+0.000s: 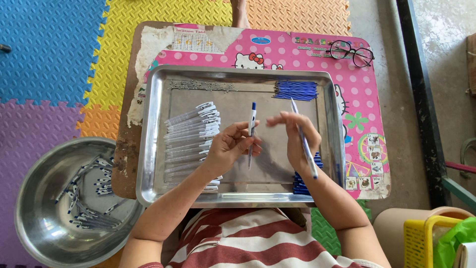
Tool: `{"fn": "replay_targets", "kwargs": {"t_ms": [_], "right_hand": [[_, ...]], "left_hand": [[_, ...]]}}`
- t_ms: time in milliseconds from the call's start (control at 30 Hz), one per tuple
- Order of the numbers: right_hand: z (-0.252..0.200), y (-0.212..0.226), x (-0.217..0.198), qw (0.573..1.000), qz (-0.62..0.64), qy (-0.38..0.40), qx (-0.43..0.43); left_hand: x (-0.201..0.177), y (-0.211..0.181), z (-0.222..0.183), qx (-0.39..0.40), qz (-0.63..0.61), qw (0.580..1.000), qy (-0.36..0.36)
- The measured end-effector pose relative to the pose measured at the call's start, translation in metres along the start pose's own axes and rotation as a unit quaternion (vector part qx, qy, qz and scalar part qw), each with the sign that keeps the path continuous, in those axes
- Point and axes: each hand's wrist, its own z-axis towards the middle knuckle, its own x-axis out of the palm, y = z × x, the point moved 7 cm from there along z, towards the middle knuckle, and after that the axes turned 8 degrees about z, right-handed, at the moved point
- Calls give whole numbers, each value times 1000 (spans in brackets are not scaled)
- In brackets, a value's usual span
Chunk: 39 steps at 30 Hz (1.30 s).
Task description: The person assembles pens by inserting ink cartridges into pen barrels and then attaching the pen caps, handling multiple components one at a time on a metal tray.
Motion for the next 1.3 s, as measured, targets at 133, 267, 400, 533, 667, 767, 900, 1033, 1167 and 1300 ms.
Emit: {"fn": "replay_targets", "kwargs": {"t_ms": [133,267,400,533,667,767,900,1033,1167,1300], "right_hand": [[-5,-25,5,988,48,-2,150],[-16,-49,1,960,156,-29,230],[-11,-46,2,957,153,-30,243],[-9,-45,4,956,153,-29,247],[-9,-47,3,951,161,-26,261],[-7,-45,5,950,162,-21,265],[-7,-45,6,950,153,-13,271],[-6,-45,7,948,151,-13,278],[-4,-42,8,949,146,-19,277],[-5,-44,4,953,120,-25,276]], "left_hand": [[9,14,-5,-20,16,999,26],[13,33,-9,-49,1,996,72],[14,38,-10,-62,-13,994,89],[17,33,-9,-66,-20,993,99],[18,32,-9,-83,-25,991,107],[20,28,-9,-92,-20,989,110],[19,30,-8,-99,-15,989,111],[19,30,-7,-101,-16,989,109],[19,29,-7,-105,-22,988,110],[19,24,-6,-105,-12,988,117]]}}
